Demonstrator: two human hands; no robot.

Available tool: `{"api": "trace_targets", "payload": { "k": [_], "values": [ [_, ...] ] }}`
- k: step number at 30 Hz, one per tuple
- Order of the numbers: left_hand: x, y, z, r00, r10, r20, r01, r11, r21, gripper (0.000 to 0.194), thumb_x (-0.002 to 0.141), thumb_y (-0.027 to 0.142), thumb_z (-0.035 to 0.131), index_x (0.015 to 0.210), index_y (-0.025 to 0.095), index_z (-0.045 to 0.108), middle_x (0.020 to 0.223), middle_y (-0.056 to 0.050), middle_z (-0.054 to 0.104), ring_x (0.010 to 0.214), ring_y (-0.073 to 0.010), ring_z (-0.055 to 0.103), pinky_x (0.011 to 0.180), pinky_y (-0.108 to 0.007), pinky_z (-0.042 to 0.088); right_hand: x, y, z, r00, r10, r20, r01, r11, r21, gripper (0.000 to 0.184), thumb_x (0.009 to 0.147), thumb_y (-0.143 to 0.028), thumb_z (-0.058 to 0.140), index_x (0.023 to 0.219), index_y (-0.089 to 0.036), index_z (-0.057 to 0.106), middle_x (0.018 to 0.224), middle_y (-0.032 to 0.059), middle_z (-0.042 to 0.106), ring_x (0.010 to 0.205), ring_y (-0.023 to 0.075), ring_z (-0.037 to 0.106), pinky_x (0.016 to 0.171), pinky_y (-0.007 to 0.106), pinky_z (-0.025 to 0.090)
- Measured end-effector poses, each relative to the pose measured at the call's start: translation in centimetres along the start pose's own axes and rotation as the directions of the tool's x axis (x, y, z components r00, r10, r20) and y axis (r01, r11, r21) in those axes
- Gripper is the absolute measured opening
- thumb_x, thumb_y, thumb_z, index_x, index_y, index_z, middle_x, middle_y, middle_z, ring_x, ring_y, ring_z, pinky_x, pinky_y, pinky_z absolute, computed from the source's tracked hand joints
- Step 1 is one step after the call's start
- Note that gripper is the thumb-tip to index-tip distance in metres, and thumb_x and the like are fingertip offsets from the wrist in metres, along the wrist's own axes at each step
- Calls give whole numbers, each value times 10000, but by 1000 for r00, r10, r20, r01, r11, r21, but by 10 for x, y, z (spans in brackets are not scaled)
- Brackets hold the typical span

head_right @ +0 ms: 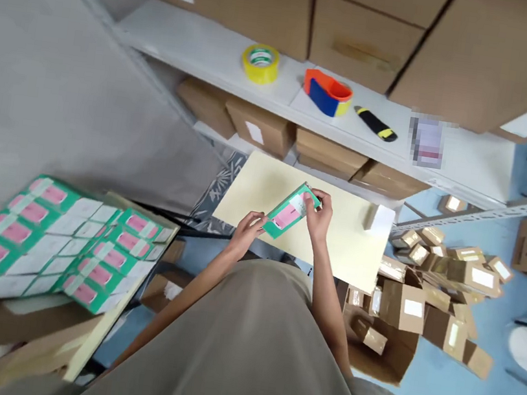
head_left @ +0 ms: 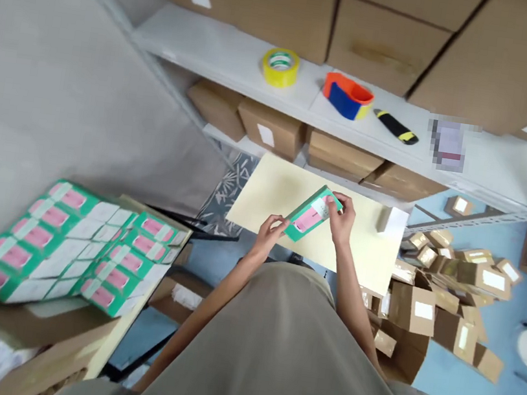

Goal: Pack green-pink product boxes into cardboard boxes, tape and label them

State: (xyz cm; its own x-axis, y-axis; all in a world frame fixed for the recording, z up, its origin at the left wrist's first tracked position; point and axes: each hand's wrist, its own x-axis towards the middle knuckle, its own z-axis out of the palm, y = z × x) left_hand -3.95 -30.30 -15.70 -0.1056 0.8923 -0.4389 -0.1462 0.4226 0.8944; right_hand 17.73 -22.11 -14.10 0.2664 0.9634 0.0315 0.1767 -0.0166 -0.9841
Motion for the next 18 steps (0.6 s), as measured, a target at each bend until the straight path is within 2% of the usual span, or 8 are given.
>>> {"api": "trace_targets", "payload": {
  "k": [2, 4, 6, 8, 12, 18],
  "values": [
    [8, 7, 20, 995, -63, 74, 68, 995, -75, 537, 739, 560, 950, 1030, 248, 624, 1279, -85, 757, 1234, -278, 756, 1051, -402, 596, 15, -3, -16, 997, -33, -74, 37, 998, 56, 439, 965, -665, 727, 1066, -238, 730, 1246, 139, 811, 1199, 303, 741, 1047, 439, 616],
    [12, 13, 36, 984, -120, 136, 137, 982, -127, 641, 638, 459, 1017, 1119, 250, 648, 1222, -83, 777, 1194, -278, 764, 1065, -427, 588, 28, -3, -28, 984, -30, -173, 52, 991, 123, 418, 948, -654, 736, 1008, -240, 722, 1185, 122, 821, 1198, 302, 745, 1093, 451, 591],
    [15, 19, 50, 974, -144, 173, 165, 979, -116, 758, 601, 382, 1038, 1244, 251, 658, 1211, -89, 783, 1151, -272, 769, 1068, -447, 592, 37, 0, -37, 965, 15, -263, 38, 980, 193, 396, 932, -635, 738, 978, -243, 708, 1149, 107, 824, 1174, 296, 751, 1112, 455, 576],
    [16, 23, 62, 977, -106, 184, 117, 992, -53, 822, 597, 343, 1044, 1316, 254, 657, 1258, -98, 767, 1137, -263, 764, 1057, -449, 609, 44, 4, -43, 945, 64, -319, 21, 967, 256, 366, 932, -613, 717, 962, -249, 689, 1133, 93, 823, 1148, 284, 756, 1111, 446, 571],
    [17, 29, 78, 981, 23, 191, -39, 996, 78, 776, 577, 333, 1067, 1247, 253, 683, 1299, -95, 717, 1116, -242, 741, 1001, -416, 657, 51, 11, -46, 919, 121, -376, -4, 954, 299, 358, 949, -619, 668, 962, -262, 649, 1127, 76, 813, 1150, 269, 750, 1112, 429, 568],
    [22, 40, 79, 985, 41, 167, -54, 996, 75, 630, 611, 372, 1074, 1117, 235, 724, 1161, -52, 743, 1007, -193, 742, 918, -325, 668, 56, 19, -44, 904, 209, -373, -87, 944, 319, 475, 895, -708, 703, 1043, -264, 622, 1154, 78, 778, 1155, 267, 718, 1078, 416, 578]
  ]
}}
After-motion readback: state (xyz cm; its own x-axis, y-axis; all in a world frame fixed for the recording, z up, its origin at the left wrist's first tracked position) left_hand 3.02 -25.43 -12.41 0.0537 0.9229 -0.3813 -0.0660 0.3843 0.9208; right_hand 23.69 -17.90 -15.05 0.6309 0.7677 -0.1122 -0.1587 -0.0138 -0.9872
